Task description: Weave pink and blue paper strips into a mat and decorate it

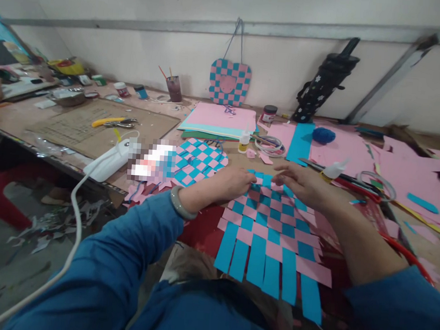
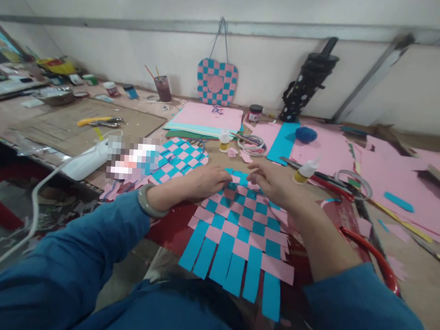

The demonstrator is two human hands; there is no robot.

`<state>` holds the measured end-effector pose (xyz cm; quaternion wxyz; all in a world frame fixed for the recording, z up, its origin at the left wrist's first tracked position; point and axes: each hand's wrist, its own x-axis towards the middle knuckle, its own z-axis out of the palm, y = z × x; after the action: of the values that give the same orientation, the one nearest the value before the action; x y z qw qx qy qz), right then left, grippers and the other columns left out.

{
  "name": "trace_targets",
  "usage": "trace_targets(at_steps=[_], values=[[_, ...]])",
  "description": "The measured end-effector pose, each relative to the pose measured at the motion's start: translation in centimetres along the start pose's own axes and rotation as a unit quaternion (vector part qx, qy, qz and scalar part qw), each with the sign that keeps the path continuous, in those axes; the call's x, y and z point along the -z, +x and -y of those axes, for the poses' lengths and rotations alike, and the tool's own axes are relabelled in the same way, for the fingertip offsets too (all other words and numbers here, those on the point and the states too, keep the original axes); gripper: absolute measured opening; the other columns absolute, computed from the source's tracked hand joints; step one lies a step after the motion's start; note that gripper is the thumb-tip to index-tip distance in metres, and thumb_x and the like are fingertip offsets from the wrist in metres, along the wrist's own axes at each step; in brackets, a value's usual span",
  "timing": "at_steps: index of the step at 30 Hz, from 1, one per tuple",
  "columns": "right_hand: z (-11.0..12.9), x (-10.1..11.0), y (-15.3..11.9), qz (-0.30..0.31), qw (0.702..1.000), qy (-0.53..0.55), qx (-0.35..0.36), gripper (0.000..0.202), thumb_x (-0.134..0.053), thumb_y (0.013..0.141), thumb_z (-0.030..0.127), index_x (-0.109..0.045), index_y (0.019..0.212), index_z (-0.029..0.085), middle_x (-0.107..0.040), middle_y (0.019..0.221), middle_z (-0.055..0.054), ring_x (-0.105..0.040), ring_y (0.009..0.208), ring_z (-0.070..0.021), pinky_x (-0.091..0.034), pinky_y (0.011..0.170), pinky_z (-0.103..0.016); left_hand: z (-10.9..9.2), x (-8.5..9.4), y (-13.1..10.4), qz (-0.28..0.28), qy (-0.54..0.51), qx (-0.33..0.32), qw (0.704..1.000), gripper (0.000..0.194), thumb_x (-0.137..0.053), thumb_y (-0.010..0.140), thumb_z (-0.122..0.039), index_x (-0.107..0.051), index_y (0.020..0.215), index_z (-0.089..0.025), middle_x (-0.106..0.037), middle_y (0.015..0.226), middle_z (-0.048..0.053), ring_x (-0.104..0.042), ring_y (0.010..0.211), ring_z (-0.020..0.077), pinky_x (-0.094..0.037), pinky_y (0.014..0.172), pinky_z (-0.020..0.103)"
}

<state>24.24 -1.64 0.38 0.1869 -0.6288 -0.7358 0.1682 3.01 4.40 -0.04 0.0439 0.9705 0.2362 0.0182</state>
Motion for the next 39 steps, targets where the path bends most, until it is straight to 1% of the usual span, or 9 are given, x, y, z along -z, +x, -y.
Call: trace_targets(at_steps=[3, 5, 9, 12, 15, 21, 26, 33, 39], values=[[1.0, -0.5, 0.1, 0.046, 0.997, -0.059, 0.023, 0.033, -0.040, 0.086, 0.028, -0.059, 0.112, 0.021, -0.071, 0.097, -0.004, -0.066, 0.086, -0.0199, -0.050, 0.077, -0.033, 0.1, 0.0, 0.1, 0.010, -0.009, -0.007, 1.000, 0.032, -0.039, 0.087, -0.016, -0.069, 0.098, -0.016, -0.069, 0.104, 0.009, -0.062, 0.100, 0.0229, -0.047, 0.087, 0.033], [1.3, -0.9, 0.2, 0.045, 0.995, -0.091, 0.025, 0.031, -0.042, 0.085, 0.028, -0.061, 0.108, 0.020, -0.071, 0.097, -0.006, -0.065, 0.088, -0.0216, -0.049, 0.076, -0.033, 0.1, 0.0, 0.0, 0.008, -0.014, -0.011, 1.000, 0.032, -0.039, 0.087, -0.017, -0.069, 0.097, -0.016, -0.069, 0.106, 0.009, -0.062, 0.102, 0.0228, -0.047, 0.088, 0.033], [1.1, -0.9, 0.3, 0.015, 0.998, -0.052, 0.008, 0.029, -0.041, 0.086, 0.027, -0.061, 0.106, 0.020, -0.071, 0.094, -0.005, -0.064, 0.088, -0.0204, -0.048, 0.074, -0.031, 0.2, -0.1, 0.0, 0.002, -0.029, 0.011, 1.000, 0.032, -0.039, 0.087, -0.019, -0.069, 0.097, -0.017, -0.070, 0.102, 0.009, -0.064, 0.098, 0.0227, -0.048, 0.086, 0.033], [1.2, -0.8, 0.3, 0.047, 0.997, -0.056, -0.002, 0.029, -0.041, 0.085, 0.028, -0.062, 0.104, 0.020, -0.070, 0.094, -0.005, -0.064, 0.086, -0.0209, -0.049, 0.072, -0.031, 0.3, -0.2, -0.1, -0.002, -0.051, 0.038, 0.998, 0.033, -0.039, 0.086, -0.020, -0.069, 0.101, -0.019, -0.070, 0.101, 0.008, -0.064, 0.097, 0.0226, -0.048, 0.085, 0.033], [1.5, -0.9, 0.3, 0.035, 0.996, -0.077, 0.007, 0.028, -0.042, 0.084, 0.025, -0.064, 0.100, 0.020, -0.069, 0.097, -0.006, -0.063, 0.087, -0.0211, -0.049, 0.075, -0.032, 0.5, -0.3, -0.1, -0.014, -0.073, 0.053, 0.996, 0.032, -0.040, 0.086, -0.021, -0.068, 0.102, -0.020, -0.070, 0.102, 0.006, -0.063, 0.098, 0.0216, -0.048, 0.085, 0.032], [1.5, -1.8, 0.4, 0.055, 0.996, -0.055, 0.043, 0.029, -0.042, 0.084, 0.024, -0.063, 0.103, 0.021, -0.069, 0.104, -0.006, -0.063, 0.095, -0.0226, -0.049, 0.082, -0.036, 0.7, -0.2, -0.2, -0.015, -0.084, 0.062, 0.994, 0.030, -0.041, 0.085, -0.021, -0.067, 0.100, -0.020, -0.070, 0.099, 0.006, -0.062, 0.096, 0.0207, -0.048, 0.082, 0.031], [0.7, -1.8, 0.3, 0.048, 0.998, 0.016, 0.036, 0.027, -0.040, 0.088, 0.030, -0.059, 0.104, 0.021, -0.069, 0.103, -0.006, -0.064, 0.093, -0.0192, -0.050, 0.081, -0.033, 0.8, -0.4, 0.0, -0.022, -0.110, 0.060, 0.992, 0.030, -0.041, 0.082, -0.018, -0.069, 0.094, -0.020, -0.070, 0.095, 0.004, -0.062, 0.093, 0.0195, -0.047, 0.079, 0.029], [1.3, -1.4, 0.3, 0.075, 0.997, -0.001, 0.027, 0.026, -0.038, 0.087, 0.027, -0.059, 0.101, 0.020, -0.070, 0.100, -0.006, -0.064, 0.091, -0.0195, -0.050, 0.082, -0.034, 0.9, -0.2, -0.1, -0.015, -0.119, 0.059, 0.991, 0.030, -0.042, 0.082, -0.018, -0.069, 0.095, -0.020, -0.070, 0.094, 0.004, -0.062, 0.092, 0.0189, -0.047, 0.082, 0.029], [1.1, -1.7, 0.5, 0.062, 0.998, 0.006, 0.029, 0.026, -0.040, 0.087, 0.028, -0.059, 0.102, 0.021, -0.071, 0.100, -0.006, -0.065, 0.093, -0.0205, -0.050, 0.084, -0.037, 0.8, 0.1, -0.1, -0.007, -0.113, 0.058, 0.992, 0.030, -0.043, 0.082, -0.018, -0.070, 0.096, -0.020, -0.070, 0.095, 0.005, -0.063, 0.092, 0.0200, -0.047, 0.082, 0.030]])
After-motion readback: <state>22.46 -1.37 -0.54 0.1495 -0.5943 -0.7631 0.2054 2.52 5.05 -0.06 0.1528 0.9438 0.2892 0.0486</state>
